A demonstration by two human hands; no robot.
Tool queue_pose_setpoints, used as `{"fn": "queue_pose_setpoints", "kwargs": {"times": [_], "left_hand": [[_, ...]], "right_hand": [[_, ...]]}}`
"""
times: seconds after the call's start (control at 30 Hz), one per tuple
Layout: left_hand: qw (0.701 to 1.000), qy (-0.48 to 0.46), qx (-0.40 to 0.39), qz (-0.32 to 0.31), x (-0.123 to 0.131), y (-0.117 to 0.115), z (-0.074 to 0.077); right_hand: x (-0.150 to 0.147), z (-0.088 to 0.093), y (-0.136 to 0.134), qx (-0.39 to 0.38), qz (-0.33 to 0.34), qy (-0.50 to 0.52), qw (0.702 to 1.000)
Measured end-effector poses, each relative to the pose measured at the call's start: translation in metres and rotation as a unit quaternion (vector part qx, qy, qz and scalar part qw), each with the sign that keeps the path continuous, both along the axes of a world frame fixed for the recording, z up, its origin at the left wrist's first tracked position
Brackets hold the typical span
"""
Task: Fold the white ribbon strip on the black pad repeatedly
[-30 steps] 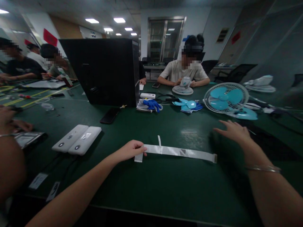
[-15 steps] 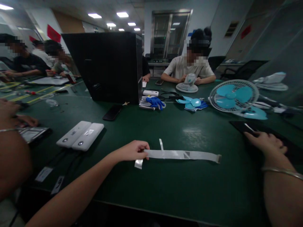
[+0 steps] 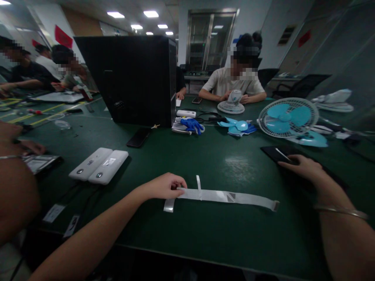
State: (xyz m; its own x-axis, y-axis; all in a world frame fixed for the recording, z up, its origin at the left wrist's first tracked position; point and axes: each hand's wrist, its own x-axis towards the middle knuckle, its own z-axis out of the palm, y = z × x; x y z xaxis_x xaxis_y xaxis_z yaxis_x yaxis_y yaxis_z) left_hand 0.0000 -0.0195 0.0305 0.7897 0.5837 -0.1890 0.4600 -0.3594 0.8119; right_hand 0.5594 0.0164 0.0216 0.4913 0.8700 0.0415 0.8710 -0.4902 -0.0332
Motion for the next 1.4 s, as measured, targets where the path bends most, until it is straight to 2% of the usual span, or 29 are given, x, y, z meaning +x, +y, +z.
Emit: {"fn": "queue_pose_setpoints", "kwargs": {"times": [0.1,0.17,0.27,0.37,0.43,0.5,0.63,0.83,0.97,1.1,1.27,1.4], "left_hand": [[1.000,-0.009,0.022,-0.018,0.000,0.000,0.000],[0.998,-0.005,0.050,-0.030,-0.001,0.000,0.000],[0.997,0.001,0.066,-0.039,0.000,0.000,-0.002],[0.997,0.000,0.071,-0.039,0.001,0.000,-0.004],[0.996,0.000,0.083,-0.039,0.002,-0.001,-0.005],[0.994,0.000,0.097,-0.041,0.002,-0.002,-0.004],[0.993,0.006,0.107,-0.048,0.001,-0.003,0.000],[0.995,0.006,0.098,-0.034,0.002,-0.003,0.003],[0.995,0.010,0.099,-0.014,0.003,0.000,0.000],[0.995,0.003,0.096,0.039,0.003,0.003,-0.005],[0.989,-0.060,0.075,0.111,0.005,0.005,-0.009],[0.984,-0.100,0.037,0.143,0.008,0.007,-0.013]], "right_hand": [[-0.047,0.000,0.011,-0.015,0.114,0.039,0.993],[-0.087,-0.002,0.015,-0.013,0.209,0.055,0.976],[-0.153,-0.002,0.009,-0.014,0.333,0.077,0.940],[-0.209,0.002,-0.009,-0.018,0.467,0.104,0.878],[-0.235,0.008,-0.024,-0.035,0.521,0.114,0.845],[-0.252,0.014,-0.036,-0.056,0.548,0.123,0.825],[-0.268,0.022,-0.051,-0.071,0.563,0.146,0.810],[-0.280,0.023,-0.050,-0.084,0.591,0.154,0.787],[-0.275,0.023,-0.046,-0.089,0.587,0.196,0.781],[-0.261,0.036,-0.049,-0.090,0.561,0.263,0.780],[-0.261,0.055,-0.071,-0.082,0.561,0.216,0.795],[-0.279,0.050,-0.083,-0.029,0.607,0.137,0.783]]}}
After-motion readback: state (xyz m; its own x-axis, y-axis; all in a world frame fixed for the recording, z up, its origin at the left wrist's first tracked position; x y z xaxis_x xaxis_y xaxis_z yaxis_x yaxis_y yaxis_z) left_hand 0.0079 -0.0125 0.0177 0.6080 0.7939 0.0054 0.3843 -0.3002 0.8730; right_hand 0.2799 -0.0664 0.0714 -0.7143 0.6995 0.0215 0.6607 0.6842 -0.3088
